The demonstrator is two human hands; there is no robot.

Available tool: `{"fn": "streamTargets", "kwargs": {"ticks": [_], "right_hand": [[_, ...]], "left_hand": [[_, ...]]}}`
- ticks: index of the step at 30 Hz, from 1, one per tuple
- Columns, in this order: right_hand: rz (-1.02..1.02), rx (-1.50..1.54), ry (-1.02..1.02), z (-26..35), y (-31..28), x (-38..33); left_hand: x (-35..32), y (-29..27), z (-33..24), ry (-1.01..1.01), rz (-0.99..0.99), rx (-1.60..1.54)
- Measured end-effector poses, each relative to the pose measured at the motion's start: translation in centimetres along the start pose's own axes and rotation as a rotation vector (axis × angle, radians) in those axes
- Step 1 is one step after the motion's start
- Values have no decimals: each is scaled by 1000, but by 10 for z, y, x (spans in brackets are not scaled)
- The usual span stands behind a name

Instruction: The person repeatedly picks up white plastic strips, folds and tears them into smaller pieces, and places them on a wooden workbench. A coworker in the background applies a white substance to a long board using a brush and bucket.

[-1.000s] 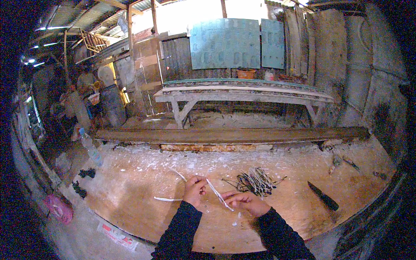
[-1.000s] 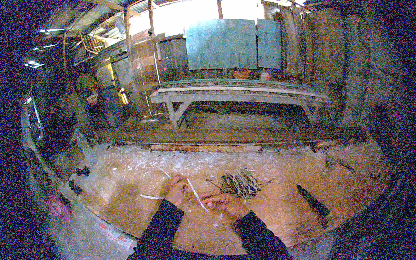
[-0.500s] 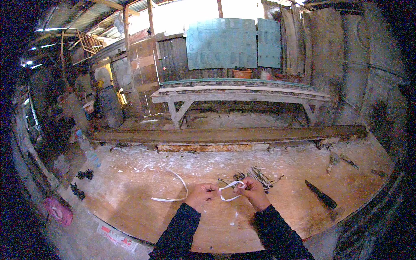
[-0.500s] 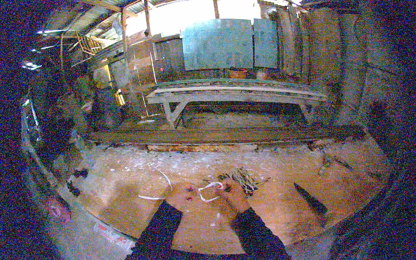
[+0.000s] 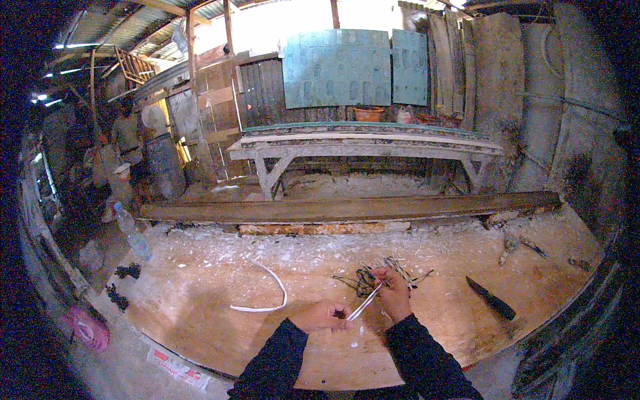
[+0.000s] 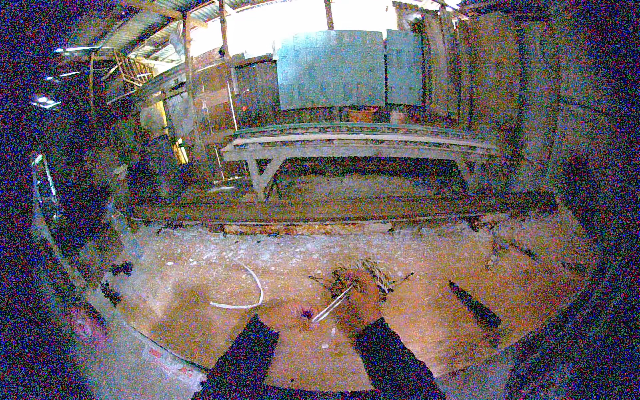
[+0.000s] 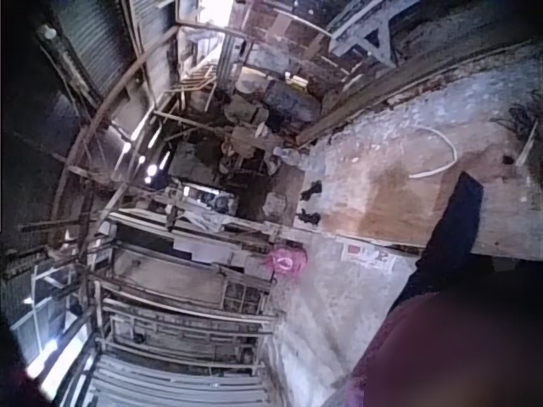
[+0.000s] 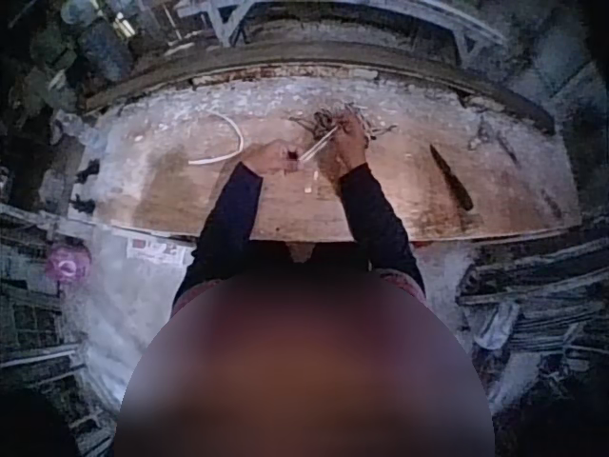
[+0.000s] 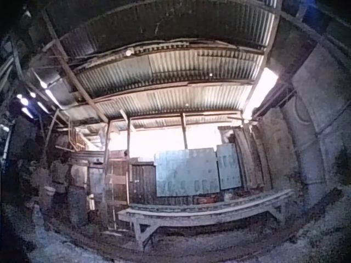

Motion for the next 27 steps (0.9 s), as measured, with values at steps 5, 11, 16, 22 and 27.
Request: {"fn": "streamTargets", "kwargs": {"ticks": [5, 11, 16, 22, 27], "right_hand": [[35, -414, -152, -3, -15, 11], [179, -345, -6, -22, -22, 15], [487, -313, 115, -34, -2, 4], [891, -131, 325, -48, 30, -28], [893, -179, 131, -34, 33, -30]], "left_hand": [[-9, -21, -16, 59, -291, 7], [-28, -65, -13, 67, -803, -88], [-52, -91, -13, 77, -1161, 8], [-60, -100, -8, 151, -1200, -158], [-52, -105, 2, 161, -1138, -127]]}}
Point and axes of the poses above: each hand's wrist, its own x-axis towards the middle knuckle, its own y-axis out of the palm, z = x × y, the point moved 7 cm from there along x, towards the middle knuckle, and after that the axes turned 6 degrees about -y, right-handed, at the moved point
